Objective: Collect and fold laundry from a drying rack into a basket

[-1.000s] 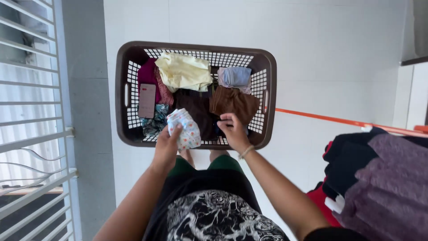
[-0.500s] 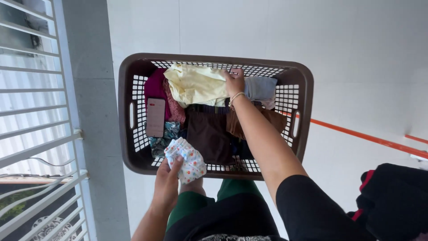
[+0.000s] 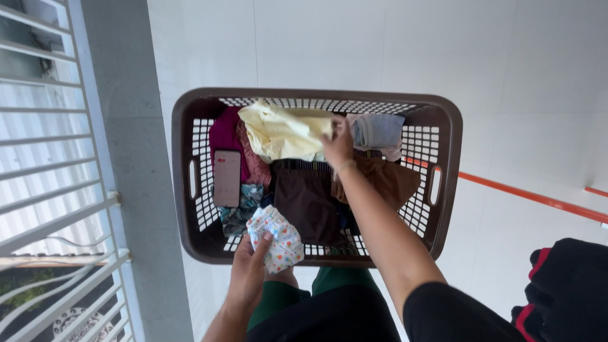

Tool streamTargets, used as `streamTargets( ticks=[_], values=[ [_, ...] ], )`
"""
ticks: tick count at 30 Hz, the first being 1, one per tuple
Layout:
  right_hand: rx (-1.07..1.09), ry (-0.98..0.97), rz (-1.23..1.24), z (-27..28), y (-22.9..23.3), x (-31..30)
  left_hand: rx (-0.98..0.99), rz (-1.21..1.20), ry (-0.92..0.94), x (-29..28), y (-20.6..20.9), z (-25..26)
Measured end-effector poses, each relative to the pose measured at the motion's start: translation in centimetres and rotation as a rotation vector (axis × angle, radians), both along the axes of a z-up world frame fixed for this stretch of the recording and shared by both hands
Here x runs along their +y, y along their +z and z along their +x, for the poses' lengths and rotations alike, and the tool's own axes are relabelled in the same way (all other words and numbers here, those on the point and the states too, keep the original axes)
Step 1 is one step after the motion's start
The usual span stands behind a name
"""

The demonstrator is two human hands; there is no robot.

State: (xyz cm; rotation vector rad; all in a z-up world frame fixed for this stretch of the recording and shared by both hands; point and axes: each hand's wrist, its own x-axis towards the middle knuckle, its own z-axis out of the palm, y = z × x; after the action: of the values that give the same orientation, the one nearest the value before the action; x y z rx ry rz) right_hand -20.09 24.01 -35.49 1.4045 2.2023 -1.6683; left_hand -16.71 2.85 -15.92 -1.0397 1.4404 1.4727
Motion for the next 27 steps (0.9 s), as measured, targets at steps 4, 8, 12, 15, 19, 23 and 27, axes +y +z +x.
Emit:
streamTargets(
  ticks=[4,8,12,15,19,23,27],
  values=[
    [0.062,0.216,0.037,2.8,-2.1,-0.8,-0.056,0.023,-0.005,0.4,0.3,-0.4],
    [-0.122,0.058,0.138,0.6,-2.1,-0.1,-0.017,0.030,-0.028,0.7,-0.2,-0.6],
    [-0.373,-0.171,-0.108,-1.1,-3.5,1.2,-0.028,0.031,-0.046,1.1,0.2,-0.7],
    [-0.318,-0.111,-0.181,-1.8,-1.0,1.3,-0.047,0.012,-0.038,1.4,0.5,-0.6],
    [-0.404,0.147,-0.203,-1.2,-2.8,1.0,-0.054,0.005,-0.038,1.3,0.3,-0.6],
    [-0.057,0.409,0.090,0.0,-0.7,-2.2,-0.015,0.007,-0.008,0.9,-0.4,-0.6],
    [0.406,0.662,0.531,1.1,1.3,-5.7,0.020,-0.001,0.023,0.7,-0.5,-0.8]
  ],
)
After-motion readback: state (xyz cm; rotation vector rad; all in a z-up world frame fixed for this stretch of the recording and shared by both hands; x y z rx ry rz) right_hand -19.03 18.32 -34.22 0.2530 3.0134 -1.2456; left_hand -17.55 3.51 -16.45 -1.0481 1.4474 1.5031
